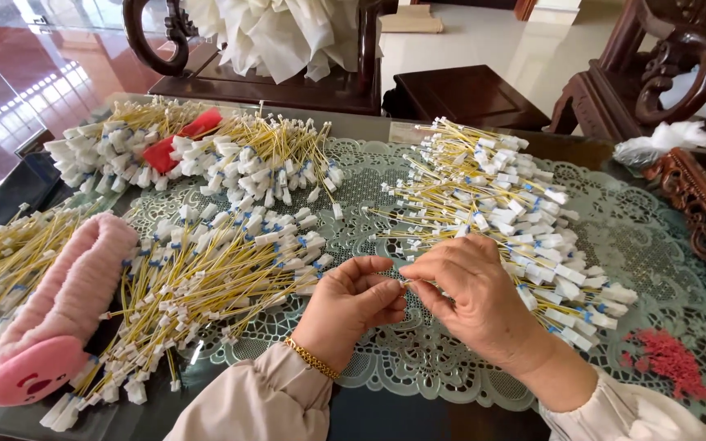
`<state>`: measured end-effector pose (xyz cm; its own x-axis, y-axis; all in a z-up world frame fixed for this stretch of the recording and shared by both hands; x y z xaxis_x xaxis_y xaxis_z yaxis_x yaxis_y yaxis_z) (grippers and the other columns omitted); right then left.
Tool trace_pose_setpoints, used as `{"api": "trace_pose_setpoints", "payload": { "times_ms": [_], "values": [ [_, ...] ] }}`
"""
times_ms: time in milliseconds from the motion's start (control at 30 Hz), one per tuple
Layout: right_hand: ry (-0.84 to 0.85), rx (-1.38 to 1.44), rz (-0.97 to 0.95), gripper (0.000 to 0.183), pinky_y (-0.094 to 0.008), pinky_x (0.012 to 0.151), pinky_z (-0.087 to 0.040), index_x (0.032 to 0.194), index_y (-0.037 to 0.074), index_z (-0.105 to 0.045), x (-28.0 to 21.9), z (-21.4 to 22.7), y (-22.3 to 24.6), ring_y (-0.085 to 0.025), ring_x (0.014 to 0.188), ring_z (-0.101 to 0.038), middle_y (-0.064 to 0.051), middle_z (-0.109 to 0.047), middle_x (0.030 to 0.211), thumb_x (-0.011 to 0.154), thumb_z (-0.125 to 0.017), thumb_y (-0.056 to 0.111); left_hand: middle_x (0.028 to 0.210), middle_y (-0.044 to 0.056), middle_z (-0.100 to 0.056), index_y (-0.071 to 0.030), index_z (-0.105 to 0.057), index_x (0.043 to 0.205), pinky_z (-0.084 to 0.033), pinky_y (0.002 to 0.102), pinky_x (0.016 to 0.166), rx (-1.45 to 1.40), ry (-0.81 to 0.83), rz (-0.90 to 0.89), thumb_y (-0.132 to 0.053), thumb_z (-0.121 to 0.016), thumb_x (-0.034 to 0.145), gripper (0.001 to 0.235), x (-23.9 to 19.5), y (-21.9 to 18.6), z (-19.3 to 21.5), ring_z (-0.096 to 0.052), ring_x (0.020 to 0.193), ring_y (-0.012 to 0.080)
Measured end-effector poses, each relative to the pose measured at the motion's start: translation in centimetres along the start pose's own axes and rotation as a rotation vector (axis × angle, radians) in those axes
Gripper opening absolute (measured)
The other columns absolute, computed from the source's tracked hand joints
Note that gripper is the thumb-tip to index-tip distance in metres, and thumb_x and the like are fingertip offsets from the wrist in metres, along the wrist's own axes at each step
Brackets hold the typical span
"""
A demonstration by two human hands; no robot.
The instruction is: Assembling small decorative items by attaching white tips to yellow stems
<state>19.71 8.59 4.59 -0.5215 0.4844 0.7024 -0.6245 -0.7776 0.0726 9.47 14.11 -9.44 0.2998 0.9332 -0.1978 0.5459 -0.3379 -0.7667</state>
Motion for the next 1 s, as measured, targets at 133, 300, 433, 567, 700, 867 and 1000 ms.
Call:
{"api": "trace_pose_setpoints", "payload": {
  "times_ms": [133,300,433,567,700,867,1000],
  "values": [
    [0.035,-0.031,-0.011,0.041,-0.037,0.092,-0.037,0.116,0.017,-0.058,-0.8,-0.6,-0.5,-0.015,0.090,-0.065,0.007,-0.068,0.092,0.081,-0.077,0.006,0.082,0.016,-0.066,0.001,-0.054,0.112,-0.062,0.040,0.067,0.013,0.027,-0.018,0.002,-0.067,0.084,0.031,-0.1,-0.1,0.0,-0.066,0.067,0.0241],
    [0.053,-0.042,0.012,0.039,-0.036,0.091,-0.038,0.119,0.017,-0.056,-0.7,-0.5,-0.5,-0.013,0.090,-0.065,0.006,-0.067,0.095,0.085,-0.073,0.006,0.082,0.016,-0.069,-0.001,-0.056,0.112,-0.061,0.040,0.064,0.066,0.042,-0.037,0.002,-0.069,0.082,0.034,0.1,-0.1,0.2,-0.067,0.063,0.0255],
    [0.066,-0.006,0.013,0.037,-0.036,0.087,-0.042,0.119,0.015,-0.057,-0.7,-0.5,-0.2,-0.015,0.087,-0.065,0.006,-0.067,0.090,0.086,-0.073,0.008,0.077,0.016,-0.068,-0.001,-0.055,0.113,-0.061,0.038,0.062,0.094,0.092,-0.067,0.001,-0.071,0.081,0.036,0.1,-0.1,-0.1,-0.066,0.062,0.0231],
    [0.080,0.072,-0.018,0.040,-0.036,0.089,-0.043,0.121,0.013,-0.057,-0.8,-0.8,-0.3,-0.013,0.083,-0.067,0.007,-0.068,0.087,0.085,-0.074,0.008,0.078,0.015,-0.069,-0.002,-0.055,0.112,-0.061,0.036,0.061,0.144,0.090,-0.047,0.000,-0.072,0.081,0.035,0.2,0.1,0.0,-0.067,0.063,0.0217],
    [0.090,0.106,-0.095,0.029,-0.035,0.089,-0.044,0.115,0.014,-0.061,-0.9,-1.0,-0.9,-0.014,0.083,-0.068,0.004,-0.071,0.091,0.087,-0.068,0.007,0.082,0.016,-0.070,-0.002,-0.055,0.113,-0.061,0.036,0.062,0.109,0.096,-0.036,0.000,-0.070,0.082,0.035,0.2,0.0,-0.1,-0.067,0.064,0.0231],
    [0.130,0.242,-0.211,0.033,-0.033,0.088,-0.046,0.116,0.018,-0.062,-1.2,-1.1,-1.8,-0.016,0.090,-0.066,0.004,-0.069,0.092,0.085,-0.069,0.007,0.081,0.015,-0.069,-0.001,-0.057,0.112,-0.061,0.036,0.062,0.153,0.101,-0.043,-0.001,-0.069,0.083,0.032,0.0,0.0,-0.3,-0.068,0.064,0.0231],
    [0.121,0.314,-0.368,0.029,-0.030,0.092,-0.046,0.111,0.021,-0.066,-1.9,-1.2,-3.3,-0.012,0.095,-0.066,0.006,-0.071,0.091,0.084,-0.070,0.014,0.085,0.015,-0.070,0.004,-0.070,0.106,-0.060,0.032,0.066,0.190,0.029,0.079,-0.007,-0.071,0.083,0.026,-0.6,0.3,-0.5,-0.066,0.064,0.0222]
  ]
}}
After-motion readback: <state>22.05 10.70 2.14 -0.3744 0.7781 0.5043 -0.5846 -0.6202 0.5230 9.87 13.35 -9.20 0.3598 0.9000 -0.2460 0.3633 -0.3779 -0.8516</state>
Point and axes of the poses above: each hand's wrist, its own x-axis towards the middle knuckle, its own z-axis out of the back of the hand, y = z × x, the point moved 9 cm from there along x, towards the middle knuckle
